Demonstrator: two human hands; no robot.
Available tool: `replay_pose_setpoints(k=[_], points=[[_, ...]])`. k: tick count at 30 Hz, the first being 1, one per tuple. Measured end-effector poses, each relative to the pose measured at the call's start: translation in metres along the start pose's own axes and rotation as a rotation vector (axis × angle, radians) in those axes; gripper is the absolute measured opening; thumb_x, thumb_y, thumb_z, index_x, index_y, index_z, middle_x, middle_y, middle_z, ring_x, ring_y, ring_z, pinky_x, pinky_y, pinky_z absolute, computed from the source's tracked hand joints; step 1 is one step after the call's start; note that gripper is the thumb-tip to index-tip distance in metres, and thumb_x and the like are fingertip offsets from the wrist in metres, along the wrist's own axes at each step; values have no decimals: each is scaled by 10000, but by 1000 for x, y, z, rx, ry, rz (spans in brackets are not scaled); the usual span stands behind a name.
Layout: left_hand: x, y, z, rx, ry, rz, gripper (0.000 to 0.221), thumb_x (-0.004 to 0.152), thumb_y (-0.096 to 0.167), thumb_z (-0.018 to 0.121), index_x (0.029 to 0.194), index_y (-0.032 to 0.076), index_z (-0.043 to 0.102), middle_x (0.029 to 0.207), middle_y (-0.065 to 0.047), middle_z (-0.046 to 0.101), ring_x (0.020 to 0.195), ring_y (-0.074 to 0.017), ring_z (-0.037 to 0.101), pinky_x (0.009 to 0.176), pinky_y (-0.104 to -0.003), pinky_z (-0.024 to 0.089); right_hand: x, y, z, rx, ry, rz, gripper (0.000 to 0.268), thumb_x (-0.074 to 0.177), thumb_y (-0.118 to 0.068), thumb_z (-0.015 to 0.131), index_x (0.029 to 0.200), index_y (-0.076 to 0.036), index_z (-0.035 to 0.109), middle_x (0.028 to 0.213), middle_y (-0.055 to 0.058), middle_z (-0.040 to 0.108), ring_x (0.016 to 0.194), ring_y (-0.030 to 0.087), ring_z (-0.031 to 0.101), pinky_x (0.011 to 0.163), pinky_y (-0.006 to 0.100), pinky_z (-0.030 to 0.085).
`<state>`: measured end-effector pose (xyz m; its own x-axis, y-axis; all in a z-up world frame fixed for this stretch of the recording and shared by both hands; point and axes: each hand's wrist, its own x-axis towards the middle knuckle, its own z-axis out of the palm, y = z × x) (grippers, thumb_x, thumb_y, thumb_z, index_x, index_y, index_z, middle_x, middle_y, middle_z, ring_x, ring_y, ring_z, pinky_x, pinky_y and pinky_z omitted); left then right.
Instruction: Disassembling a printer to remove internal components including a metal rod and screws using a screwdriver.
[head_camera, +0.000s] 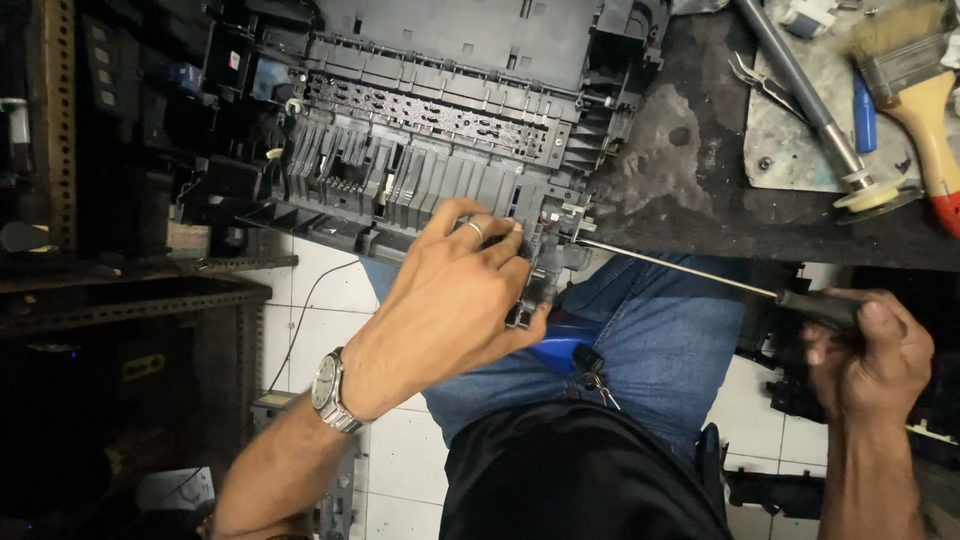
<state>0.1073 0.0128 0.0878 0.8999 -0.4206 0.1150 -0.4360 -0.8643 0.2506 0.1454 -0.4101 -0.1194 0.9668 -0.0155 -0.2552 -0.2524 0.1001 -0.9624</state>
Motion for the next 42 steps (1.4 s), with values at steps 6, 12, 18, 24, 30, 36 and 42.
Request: replay_pose_setpoints(k=[6, 12, 18, 24, 30, 36, 42], points=[[1, -2, -1, 8, -3, 25, 331, 798, 326, 767, 783, 1, 702, 945, -146, 736, 981, -282, 654, 1049, -419, 402, 6, 5, -25, -75, -157, -151, 363, 1036, -369, 676, 1290, -157, 526, 1109, 69, 657, 824, 139, 652, 776, 254, 584], [-1, 0, 2, 21, 16, -11, 341, 808, 329, 752, 778, -7, 705, 980, -163, 750, 1025, -280, 655, 1039, -400, 393, 15, 11, -41, 8, -365, -163, 489, 1064, -405, 577, 1442, -112, 473, 1210, 197, 677, 860, 250, 735, 713, 328, 668], [-2, 1, 3, 47, 15, -23, 351, 822, 346, 743, 778, -1, 710, 960, -135, 747, 1020, -272, 656, 1050, -409, 384, 14, 7, -42, -183, -144, -15, 245, 1188, -204, 448, 1399, -82, 466, 1041, 102, 575, 731, 143, 511, 644, 248, 444], [-1, 2, 2, 44, -3, -22, 333, 813, 350, 745, 778, 20, 715, 927, -115, 721, 995, -264, 646, 1063, -423, 368, 9, -5, -23, 46, -173, 25, 257, 1259, -344, 374, 1300, -140, 525, 832, 123, 632, 608, 180, 581, 514, 306, 495], [-3, 0, 4, 35, 15, -14, 335, 816, 353, 728, 790, 19, 712, 895, -120, 708, 985, -282, 636, 1051, -428, 374, 10, -6, -16, 15, -107, 19, 412, 1020, -129, 477, 1400, -175, 326, 1168, 161, 556, 793, 213, 526, 622, 329, 439], [-2, 0, 6, 56, 9, -21, 345, 820, 366, 731, 794, 22, 722, 896, -118, 715, 997, -278, 647, 1059, -420, 370, 9, -11, -17, -229, -51, 42, 281, 1272, -357, 337, 1347, -142, 502, 718, 47, 482, 521, 110, 405, 438, 228, 333], [-2, 0, 6, 44, 53, -15, 324, 814, 343, 733, 782, 21, 712, 901, -134, 715, 962, -292, 640, 1050, -411, 383, 12, -4, -26, 241, -195, 19, 388, 965, -221, 520, 1353, -206, 527, 1191, 176, 685, 673, 252, 620, 511, 314, 516]])
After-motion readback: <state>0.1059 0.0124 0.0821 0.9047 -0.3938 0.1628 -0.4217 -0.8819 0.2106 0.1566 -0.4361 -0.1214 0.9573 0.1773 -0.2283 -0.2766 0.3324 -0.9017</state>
